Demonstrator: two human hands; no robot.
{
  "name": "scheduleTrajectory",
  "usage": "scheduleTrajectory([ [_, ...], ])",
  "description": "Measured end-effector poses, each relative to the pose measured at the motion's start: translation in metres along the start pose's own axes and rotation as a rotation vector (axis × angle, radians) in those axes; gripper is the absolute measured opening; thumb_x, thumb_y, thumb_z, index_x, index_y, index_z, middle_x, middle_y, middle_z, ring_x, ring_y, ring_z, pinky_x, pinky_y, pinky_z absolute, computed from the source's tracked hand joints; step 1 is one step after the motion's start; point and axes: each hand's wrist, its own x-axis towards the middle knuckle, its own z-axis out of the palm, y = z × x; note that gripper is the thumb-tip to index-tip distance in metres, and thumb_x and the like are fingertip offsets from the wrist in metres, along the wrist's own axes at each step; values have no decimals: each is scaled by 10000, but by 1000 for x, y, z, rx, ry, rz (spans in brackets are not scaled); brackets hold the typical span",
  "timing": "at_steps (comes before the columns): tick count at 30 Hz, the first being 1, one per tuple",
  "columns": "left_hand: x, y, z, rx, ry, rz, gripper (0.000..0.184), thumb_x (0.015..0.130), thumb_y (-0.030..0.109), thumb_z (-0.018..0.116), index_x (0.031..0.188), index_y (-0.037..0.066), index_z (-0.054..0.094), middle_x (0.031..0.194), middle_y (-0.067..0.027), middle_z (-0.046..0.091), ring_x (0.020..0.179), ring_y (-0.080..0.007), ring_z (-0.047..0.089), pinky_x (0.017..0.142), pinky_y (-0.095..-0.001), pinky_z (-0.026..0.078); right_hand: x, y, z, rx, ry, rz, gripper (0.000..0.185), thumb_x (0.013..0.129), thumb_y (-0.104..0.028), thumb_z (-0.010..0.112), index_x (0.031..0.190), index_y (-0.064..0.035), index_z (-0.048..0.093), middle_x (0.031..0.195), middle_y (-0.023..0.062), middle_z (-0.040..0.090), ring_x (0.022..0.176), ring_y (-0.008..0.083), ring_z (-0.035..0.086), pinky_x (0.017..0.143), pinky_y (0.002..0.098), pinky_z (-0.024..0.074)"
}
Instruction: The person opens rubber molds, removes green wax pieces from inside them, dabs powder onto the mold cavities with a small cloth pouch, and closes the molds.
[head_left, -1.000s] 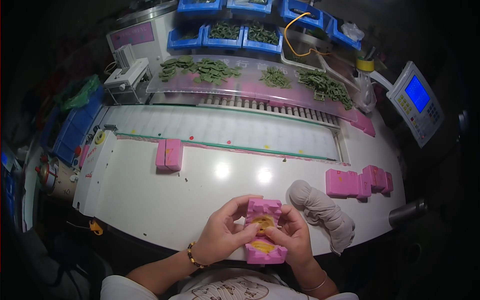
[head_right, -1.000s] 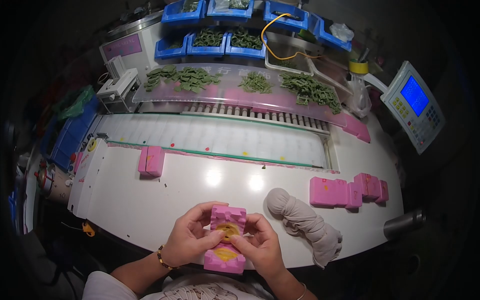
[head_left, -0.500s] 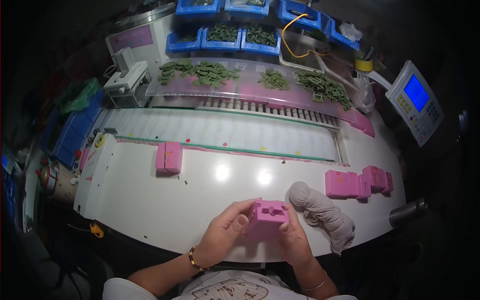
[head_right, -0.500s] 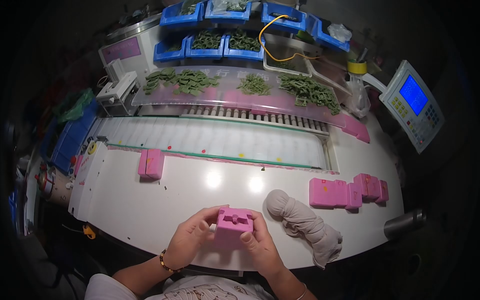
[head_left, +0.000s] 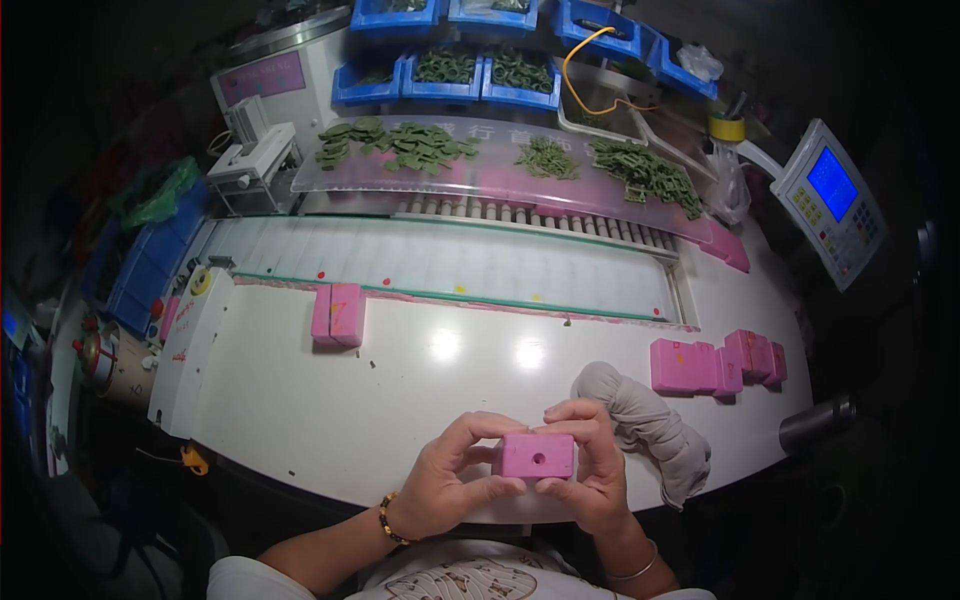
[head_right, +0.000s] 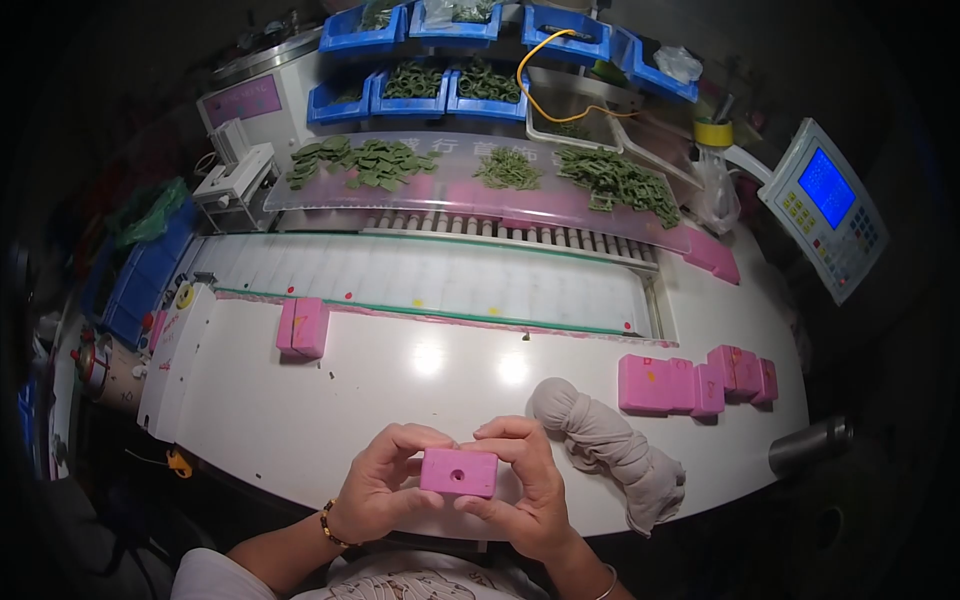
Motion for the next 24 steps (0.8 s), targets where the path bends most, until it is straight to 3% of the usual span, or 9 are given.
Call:
scheduleTrajectory([
  [4, 3, 0, -9, -56, -98, -39, 534, 788, 53, 844, 1233, 69, 550, 1328, -110, 526, 1258, -209, 514, 1050, -402, 453, -2, 7, -3, 200, -28, 86, 462, 791, -242, 827, 1178, -54, 659, 1277, 141, 499, 1228, 259, 481, 1080, 405, 345],
  [7, 10, 3, -11, -310, -314, -72, 478, 818, 5, 805, 1218, 69, 551, 1400, -95, 458, 1293, -188, 494, 1058, -398, 480, -3, 11, -3, 524, -110, 127, 508, 786, -289, 820, 1187, -22, 659, 1371, 150, 432, 1296, 272, 434, 1121, 432, 308],
  [9, 11, 10, -9, -428, -369, -201, 502, 809, -32, 795, 1222, 70, 527, 1357, -76, 449, 1251, -170, 505, 1017, -380, 494, -4, 12, 0, 891, -169, 178, 550, 804, -349, 802, 1189, 16, 654, 1428, 154, 379, 1324, 287, 411, 1127, 446, 306],
  [12, 15, 13, -10, -379, -395, -231, 518, 803, 1, 813, 1219, 77, 513, 1283, -52, 488, 1219, -154, 516, 987, -357, 500, -2, 10, 2, 962, -221, 214, 595, 824, -413, 781, 1192, 36, 647, 1451, 153, 359, 1320, 294, 423, 1129, 466, 312],
  [14, 20, 19, -13, -292, -400, -199, 528, 799, 34, 829, 1216, 80, 508, 1246, -39, 506, 1195, -145, 528, 971, -344, 503, 3, 5, 5, 904, -124, 242, 595, 863, -355, 748, 1276, 37, 576, 1452, 158, 388, 1315, 282, 436, 1129, 448, 326],
  [17, 31, 31, -23, 51, -117, -226, 521, 782, 188, 872, 1164, 87, 533, 1159, -11, 552, 1059, -109, 575, 885, -301, 518, 9, 0, 8, 682, 147, 354, 650, 963, -119, 642, 1514, 26, 331, 1434, 165, 490, 1295, 239, 480, 1096, 367, 397],
  [20, 57, 45, -53, 343, 123, -177, 478, 748, 228, 876, 1080, 81, 564, 1025, -6, 586, 954, -111, 576, 801, -276, 512, -1, 14, 4, 382, 147, 360, 656, 942, -81, 664, 1509, 19, 350, 1439, 159, 481, 1262, 230, 508, 1053, 350, 434],
  [22, 77, 57, -88, 661, 258, -66, 468, 761, 146, 852, 1098, 102, 530, 1035, -1, 581, 1001, -111, 575, 738, -262, 518, -8, 17, 4, 371, 153, 346, 661, 924, -48, 672, 1504, 14, 361, 1410, 156, 499, 1223, 220, 535, 1011, 338, 464],
  [24, 98, 52, -136, 695, 447, 5, 445, 753, 199, 850, 1053, 89, 541, 1014, -14, 579, 990, -108, 574, 718, -269, 523, -14, 17, 3, 217, 155, 340, 651, 915, -18, 665, 1496, 15, 374, 1367, 158, 519, 1202, 212, 547, 988, 332, 480],
])
